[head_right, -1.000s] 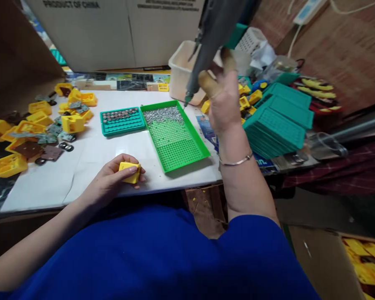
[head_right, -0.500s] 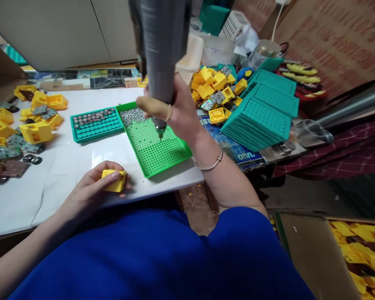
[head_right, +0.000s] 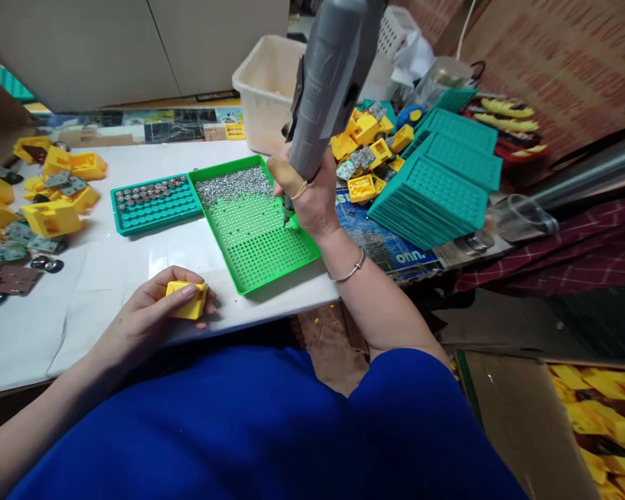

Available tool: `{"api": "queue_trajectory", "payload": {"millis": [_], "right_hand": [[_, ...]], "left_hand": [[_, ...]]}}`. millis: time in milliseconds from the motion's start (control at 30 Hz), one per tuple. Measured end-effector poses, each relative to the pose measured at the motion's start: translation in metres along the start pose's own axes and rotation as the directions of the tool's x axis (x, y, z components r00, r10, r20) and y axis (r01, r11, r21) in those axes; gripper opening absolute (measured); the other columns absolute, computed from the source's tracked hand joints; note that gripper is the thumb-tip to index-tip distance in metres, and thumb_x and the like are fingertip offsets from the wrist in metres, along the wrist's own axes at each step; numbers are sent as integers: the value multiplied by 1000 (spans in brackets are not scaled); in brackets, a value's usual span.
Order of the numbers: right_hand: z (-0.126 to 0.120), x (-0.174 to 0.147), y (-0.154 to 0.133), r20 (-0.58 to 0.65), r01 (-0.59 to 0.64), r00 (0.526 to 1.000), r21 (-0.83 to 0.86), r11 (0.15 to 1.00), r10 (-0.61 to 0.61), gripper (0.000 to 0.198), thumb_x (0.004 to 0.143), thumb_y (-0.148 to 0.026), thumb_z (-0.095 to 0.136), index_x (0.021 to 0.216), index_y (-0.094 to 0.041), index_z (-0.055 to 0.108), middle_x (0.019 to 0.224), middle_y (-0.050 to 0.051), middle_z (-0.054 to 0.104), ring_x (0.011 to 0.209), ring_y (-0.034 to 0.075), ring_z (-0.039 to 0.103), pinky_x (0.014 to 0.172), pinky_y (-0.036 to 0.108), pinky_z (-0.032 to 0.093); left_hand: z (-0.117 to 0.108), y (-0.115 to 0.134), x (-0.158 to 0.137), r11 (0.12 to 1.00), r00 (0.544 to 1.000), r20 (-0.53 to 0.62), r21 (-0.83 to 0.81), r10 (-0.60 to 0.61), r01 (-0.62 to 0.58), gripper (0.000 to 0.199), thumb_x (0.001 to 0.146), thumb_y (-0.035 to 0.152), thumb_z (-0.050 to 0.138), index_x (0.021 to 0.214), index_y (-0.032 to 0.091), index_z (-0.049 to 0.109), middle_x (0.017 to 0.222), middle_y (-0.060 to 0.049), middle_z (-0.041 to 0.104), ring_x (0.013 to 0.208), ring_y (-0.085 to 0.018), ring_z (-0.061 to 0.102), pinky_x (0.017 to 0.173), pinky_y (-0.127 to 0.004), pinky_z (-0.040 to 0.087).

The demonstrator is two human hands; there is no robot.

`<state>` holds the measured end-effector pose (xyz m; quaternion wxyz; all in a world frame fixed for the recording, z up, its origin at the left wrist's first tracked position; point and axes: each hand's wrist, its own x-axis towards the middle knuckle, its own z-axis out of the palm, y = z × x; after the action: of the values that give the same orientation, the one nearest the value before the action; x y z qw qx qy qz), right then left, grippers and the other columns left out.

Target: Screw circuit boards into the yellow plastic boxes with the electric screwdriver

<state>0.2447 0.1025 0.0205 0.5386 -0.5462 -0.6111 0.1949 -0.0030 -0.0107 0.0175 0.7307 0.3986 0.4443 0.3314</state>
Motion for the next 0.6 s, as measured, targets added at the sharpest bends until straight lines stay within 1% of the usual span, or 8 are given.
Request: {"api": "queue_trajectory", "payload": {"millis": [100,200,267,333,400,467,533,600], "right_hand": [[-1,0,2,37,2,999,-43,999,0,60,83,-84,35,103,-30,53,68,-1,58,63,17,56,67,37,48],[-1,0,7,44,26,999,-27,999,-25,60,82,-82,40,109,-30,52,77,-1,61,63,14,54,67,35,47],[0,1,9,11,59,998,6,998,-59,60,83,-81,40,113,-30,49,83,0,62,61,14,54,64,35,47],[0,2,5,-14,94,995,16,995,-94,57,86,-78,38,115,-30,49,82,1,62,59,16,55,61,36,47],[0,1,-8,-7,113,994,21,993,-112,47,89,-72,41,111,-31,49,76,1,60,60,18,56,61,36,47],[2,-4,-29,-17,103,995,47,994,-103,39,89,-68,44,103,-33,46,71,-1,56,61,18,56,62,36,48],[9,-13,-56,-38,94,995,131,987,-90,38,86,-69,46,94,-32,40,64,-2,50,58,18,53,60,36,48],[19,-26,-80,-6,106,994,273,956,-109,43,82,-71,49,86,-31,35,61,-3,45,53,18,49,56,36,46]], "left_hand": [[0,0,0,1000,1000,-8,-9,-3,3,26,81,36,74,89,17,59,80,-4,70,75,-18,69,61,-26,57],[-3,-2,3,998,1000,-13,-53,-19,18,26,83,36,72,95,17,59,88,-6,72,80,-20,71,65,-29,58],[-5,-4,5,994,1000,-1,-104,-18,18,27,83,34,70,99,16,58,96,-9,73,86,-23,72,69,-33,59],[-6,-6,6,989,1000,16,-150,-5,7,27,81,30,69,101,16,58,99,-10,72,89,-24,72,71,-36,60],[-7,-7,6,985,1000,19,-172,8,-4,27,81,28,68,102,15,57,99,-10,72,89,-25,72,72,-37,59],[-6,-9,6,983,1000,17,-181,17,-13,27,82,28,67,103,15,56,98,-10,72,90,-25,71,73,-37,59],[-5,-10,6,982,1000,16,-189,24,-20,26,82,27,67,102,15,56,95,-10,72,89,-25,71,72,-37,58],[-6,-12,6,979,999,19,-202,32,-27,25,81,26,66,101,15,56,91,-9,72,86,-24,71,71,-36,58]]}}
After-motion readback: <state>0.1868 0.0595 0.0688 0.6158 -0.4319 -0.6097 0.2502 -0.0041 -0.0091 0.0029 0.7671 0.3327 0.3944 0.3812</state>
